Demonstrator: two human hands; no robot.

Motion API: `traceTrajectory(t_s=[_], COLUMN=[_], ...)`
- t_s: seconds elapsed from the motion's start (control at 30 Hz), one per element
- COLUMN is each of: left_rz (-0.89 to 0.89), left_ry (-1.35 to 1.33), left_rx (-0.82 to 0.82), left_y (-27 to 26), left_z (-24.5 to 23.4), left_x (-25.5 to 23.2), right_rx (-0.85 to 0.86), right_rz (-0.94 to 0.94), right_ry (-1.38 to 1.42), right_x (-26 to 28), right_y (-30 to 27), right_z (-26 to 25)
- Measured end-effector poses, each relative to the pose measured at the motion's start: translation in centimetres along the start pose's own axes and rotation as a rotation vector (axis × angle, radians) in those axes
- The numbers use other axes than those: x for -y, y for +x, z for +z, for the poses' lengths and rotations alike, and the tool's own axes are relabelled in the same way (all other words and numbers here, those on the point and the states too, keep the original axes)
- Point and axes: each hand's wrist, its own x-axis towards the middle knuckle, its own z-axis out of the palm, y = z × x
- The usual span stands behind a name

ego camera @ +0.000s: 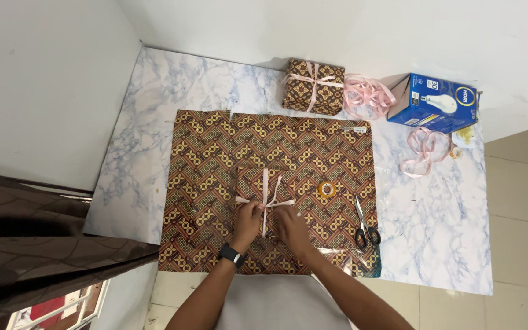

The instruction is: The person wraps a small box with patterned brown and gold paper, folds the edges, and secures them with tape. They then place a pink ribbon around the box, tie it into a bow, and adjust the loops and tails to finish the presentation.

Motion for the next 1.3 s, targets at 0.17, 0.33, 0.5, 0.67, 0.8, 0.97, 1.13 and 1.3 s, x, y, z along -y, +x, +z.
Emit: traceTrajectory(t_s=[0.17,0.33,0.5,0.67,0.8,0.97,1.13,1.3], left_rz=[0.071,0.051,0.039,0.023,0.029,-0.005,0.013,0.001], left_ry=[-0.047,-0.053,-0.047,-0.018,0.017,0.053,0.072,0.086], left_rx=[-0.024,-0.015,0.02,0.018,0.02,0.041,0.041,0.049], left_y=[0.3,0.5,0.2,0.1,-0.1,0.0,0.5,0.3], left_z=[0.1,0.1,0.0,-0.2,-0.3,-0.3,-0.2,-0.2], left_x=[0.7,0.7,0.5,0.3,-0.4,-0.7,-0.4,-0.1], right_rx=[-0.037,-0.012,0.024,0.173,0.354,0.457,0.386,0.36], right_rz=[-0.048,0.053,0.147,0.123,0.076,0.083,-0.023,-0.046], right_ry=[-0.135,-0.186,-0.164,-0.1,-0.095,-0.112,-0.082,-0.052], right_x=[1.4,1.9,1.9,-0.2,-1.6,-1.7,-2.5,-3.2], right_y=[-1.1,0.3,1.5,3.1,4.4,5.1,5.1,4.4], right_z=[1.6,1.8,1.9,1.5,0.5,0.3,0.5,0.5])
